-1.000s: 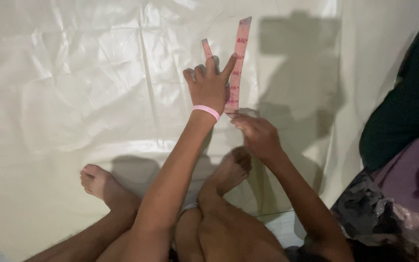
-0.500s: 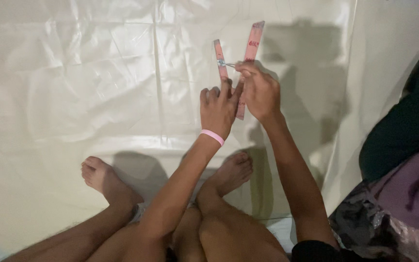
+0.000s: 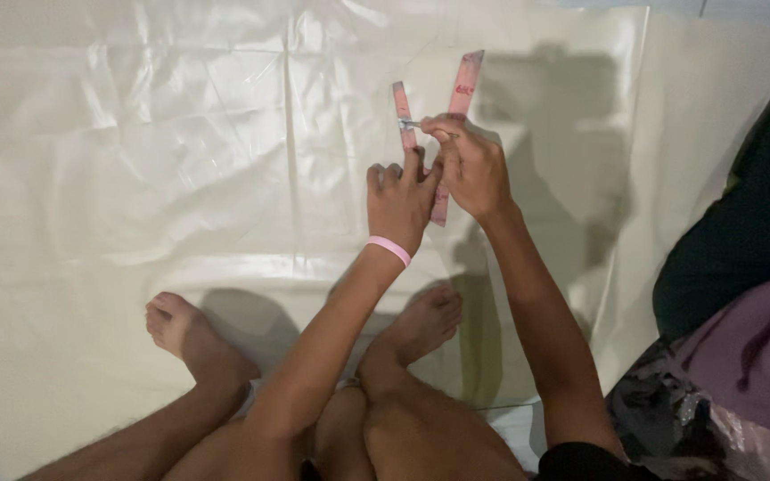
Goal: The person sits on the floor and uses a pink pattern piece and a white marking tool to trace outlines onto a large sheet of white fabric. They repeatedly reposition the pattern and trace its edges to create multiple shapes on the material.
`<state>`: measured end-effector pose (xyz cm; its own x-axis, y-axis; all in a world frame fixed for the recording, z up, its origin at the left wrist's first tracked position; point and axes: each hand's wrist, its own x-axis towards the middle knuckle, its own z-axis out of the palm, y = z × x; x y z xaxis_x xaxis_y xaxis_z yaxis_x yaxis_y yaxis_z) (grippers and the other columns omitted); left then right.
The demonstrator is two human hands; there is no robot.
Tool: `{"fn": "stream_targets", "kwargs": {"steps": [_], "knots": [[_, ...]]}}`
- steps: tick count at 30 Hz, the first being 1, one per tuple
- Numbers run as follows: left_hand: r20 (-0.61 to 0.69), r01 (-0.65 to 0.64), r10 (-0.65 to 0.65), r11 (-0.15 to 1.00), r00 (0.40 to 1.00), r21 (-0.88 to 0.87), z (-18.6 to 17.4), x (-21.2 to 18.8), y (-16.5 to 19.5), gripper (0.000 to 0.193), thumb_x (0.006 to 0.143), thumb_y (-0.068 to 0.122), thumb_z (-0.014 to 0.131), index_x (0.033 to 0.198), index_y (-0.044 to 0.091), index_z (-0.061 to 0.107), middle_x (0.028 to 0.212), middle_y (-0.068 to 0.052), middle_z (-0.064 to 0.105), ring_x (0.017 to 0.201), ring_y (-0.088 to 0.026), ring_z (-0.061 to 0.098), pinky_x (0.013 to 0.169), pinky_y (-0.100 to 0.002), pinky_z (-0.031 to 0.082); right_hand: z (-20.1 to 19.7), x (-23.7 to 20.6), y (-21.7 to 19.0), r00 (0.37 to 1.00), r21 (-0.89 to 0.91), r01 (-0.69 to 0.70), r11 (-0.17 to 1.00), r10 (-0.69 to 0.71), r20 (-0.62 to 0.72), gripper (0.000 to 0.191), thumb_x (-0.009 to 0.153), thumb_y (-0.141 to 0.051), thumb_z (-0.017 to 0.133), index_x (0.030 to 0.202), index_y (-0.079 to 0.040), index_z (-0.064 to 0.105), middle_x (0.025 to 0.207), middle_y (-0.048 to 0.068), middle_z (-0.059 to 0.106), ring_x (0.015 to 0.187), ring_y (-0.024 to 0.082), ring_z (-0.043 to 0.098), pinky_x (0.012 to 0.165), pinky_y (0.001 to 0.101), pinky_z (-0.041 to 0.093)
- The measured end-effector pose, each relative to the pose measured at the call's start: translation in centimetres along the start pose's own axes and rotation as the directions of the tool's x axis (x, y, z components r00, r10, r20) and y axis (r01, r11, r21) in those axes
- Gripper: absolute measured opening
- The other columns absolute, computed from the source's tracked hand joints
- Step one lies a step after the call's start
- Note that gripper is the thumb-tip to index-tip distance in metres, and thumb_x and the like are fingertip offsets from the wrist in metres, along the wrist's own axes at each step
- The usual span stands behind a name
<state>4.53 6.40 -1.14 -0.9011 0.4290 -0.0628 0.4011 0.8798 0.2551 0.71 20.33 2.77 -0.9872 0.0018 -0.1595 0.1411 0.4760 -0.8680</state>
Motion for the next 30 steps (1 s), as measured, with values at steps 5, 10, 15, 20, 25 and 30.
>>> {"fn": "stream_targets", "kwargs": {"steps": [5, 10, 15, 20, 25, 30], "knots": [[0.24, -0.109, 0.109, 0.994, 0.965, -0.015, -0.3, 1.5, -0.5, 0.06, 0.094, 0.014, 0.062, 0.145, 0.043, 0.051, 0.134, -0.008, 0.053, 0.084, -0.027, 0.066, 0.089, -0.055, 0.044, -1.5, -2.4, 1.5, 0.988, 0.023, 0.107, 0.994, -0.104, -0.111, 0.023, 0.111, -0.01, 0.05, 0.115, 0.003, 0.069, 0.118, 0.016, 0.074, 0.101, 0.025, 0.071, 0.09, 0.0356, 0.057], [0.066, -0.343, 0.343, 0.939, 0.937, -0.005, -0.7, 3.5, -3.3, 0.062, 0.069, 0.032, 0.076, 0.129, 0.034, 0.058, 0.141, -0.011, 0.05, 0.128, -0.033, 0.052, 0.096, -0.059, 0.042, -4.1, -6.3, 6.0, 0.916, 0.3, 0.079, 0.951, 0.05, -0.399, 0.032, 0.118, -0.021, 0.042, 0.112, 0.003, 0.062, 0.122, 0.016, 0.067, 0.119, 0.025, 0.068, 0.106, 0.0367, 0.056], [0.171, 0.241, -0.199, 0.93, 0.965, -0.277, -1.6, 3.8, -8.9, 0.051, 0.09, 0.044, 0.073, 0.117, 0.004, 0.058, 0.105, -0.019, 0.07, 0.098, -0.039, 0.067, 0.082, -0.054, 0.054, -7.1, -11.1, 9.1, 0.83, 0.243, -0.136, 0.961, 0.244, -0.501, 0.027, 0.119, -0.023, 0.04, 0.109, -0.004, 0.056, 0.097, 0.003, 0.056, 0.086, 0.014, 0.061, 0.085, 0.0319, 0.057], [0.043, 0.295, -0.381, 0.634, 0.923, -0.715, 0.9, 4.1, -3.9, 0.024, 0.11, 0.027, 0.056, 0.114, 0.003, 0.06, 0.088, -0.023, 0.071, 0.083, -0.045, 0.07, 0.071, -0.05, 0.055, -7.2, -13.0, 9.0, 0.909, -0.132, -0.239, 0.962, 0.173, -0.378, 0.016, 0.112, -0.014, 0.058, 0.122, -0.005, 0.066, 0.105, 0.005, 0.055, 0.081, 0.015, 0.049, 0.073, 0.0325, 0.045], [0.06, 0.122, -0.119, 0.629, 0.991, -0.768, 2.2, 3.9, 3.1, 0.061, 0.098, 0.024, 0.073, 0.144, -0.003, 0.044, 0.131, -0.025, 0.055, 0.118, -0.041, 0.057, 0.103, -0.046, 0.048, -8.0, -11.5, 9.0, 0.976, -0.193, -0.187, 0.963, 0.16, -0.146, 0.05, 0.1, -0.017, 0.079, 0.146, -0.01, 0.061, 0.129, 0.012, 0.049, 0.117, 0.022, 0.056, 0.099, 0.0366, 0.053], [0.137, 0.03, 0.082, 0.746, 0.987, -0.665, 0.6, 3.4, 1.1, 0.101, 0.072, 0.032, 0.093, 0.156, 0.016, 0.039, 0.147, -0.015, 0.043, 0.126, -0.034, 0.05, 0.108, -0.046, 0.042, -9.2, -10.5, 10.0, 0.992, -0.31, -0.125, 0.942, 0.107, -0.074, 0.062, 0.092, -0.015, 0.083, 0.149, -0.014, 0.059, 0.133, 0.015, 0.045, 0.125, 0.031, 0.05, 0.101, 0.0401, 0.052]]}}
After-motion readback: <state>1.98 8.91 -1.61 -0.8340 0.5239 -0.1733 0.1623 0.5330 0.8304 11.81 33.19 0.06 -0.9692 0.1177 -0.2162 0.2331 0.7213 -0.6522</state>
